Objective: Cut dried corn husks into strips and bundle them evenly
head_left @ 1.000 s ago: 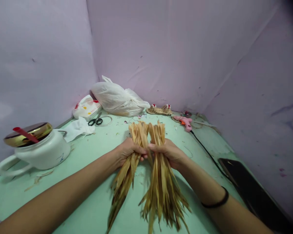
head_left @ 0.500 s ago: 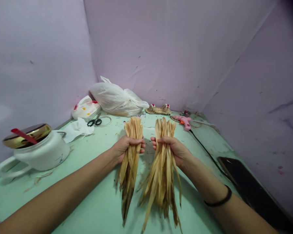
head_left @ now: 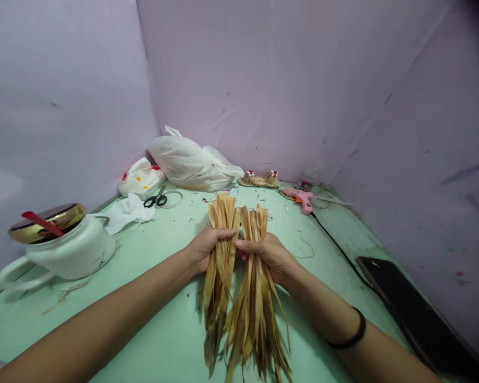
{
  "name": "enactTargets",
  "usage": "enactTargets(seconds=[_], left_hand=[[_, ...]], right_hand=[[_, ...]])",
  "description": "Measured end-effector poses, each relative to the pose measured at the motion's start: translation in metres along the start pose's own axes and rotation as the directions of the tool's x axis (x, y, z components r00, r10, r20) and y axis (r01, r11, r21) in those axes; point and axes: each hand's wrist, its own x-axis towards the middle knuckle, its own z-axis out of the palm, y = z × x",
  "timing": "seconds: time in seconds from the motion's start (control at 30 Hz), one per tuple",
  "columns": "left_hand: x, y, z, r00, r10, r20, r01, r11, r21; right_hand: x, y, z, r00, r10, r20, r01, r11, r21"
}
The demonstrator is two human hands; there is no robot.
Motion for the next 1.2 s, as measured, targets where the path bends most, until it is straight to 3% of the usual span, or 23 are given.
enactTargets(seconds=[0.27,0.4,0.53,0.7,0.83,1.0,1.2], left_hand=[[-0.001,0.000,-0.002,0.993,0.068,-0.094,-0.068,0.998,0.006],[-0.004,0.000,-0.003,0.987,0.155,-0.043,-0.153,0.987,0.041],[-0.004,-0.001,-0.003,0.987,0.159,-0.036,-0.156,0.985,0.070],[-0.003,-0.003,-0.001,0.965,0.241,-0.104,-0.233,0.969,0.081],[-0.003,-0.006,0.002,0.941,0.323,-0.096,-0.313,0.943,0.109],[-0.003,-0.004,0.001,0.955,0.275,-0.114,-0.264,0.959,0.103],[-0.001,-0.005,-0.004,0.982,0.189,-0.025,-0.187,0.981,0.056]], right_hand=[[0.002,-0.002,-0.004,0.995,-0.010,-0.095,0.008,1.000,-0.027],[0.003,-0.002,-0.007,0.995,-0.002,-0.095,-0.001,1.000,-0.026],[0.007,-0.001,-0.010,0.991,0.003,-0.131,-0.007,0.999,-0.034],[0.003,0.000,-0.009,0.996,-0.089,-0.019,0.089,0.996,-0.019],[-0.001,-0.001,-0.004,0.991,-0.131,0.026,0.132,0.990,-0.044],[0.003,0.000,-0.008,0.991,-0.092,-0.094,0.080,0.990,-0.119],[0.005,0.003,-0.007,0.987,-0.116,-0.110,0.104,0.988,-0.110]])
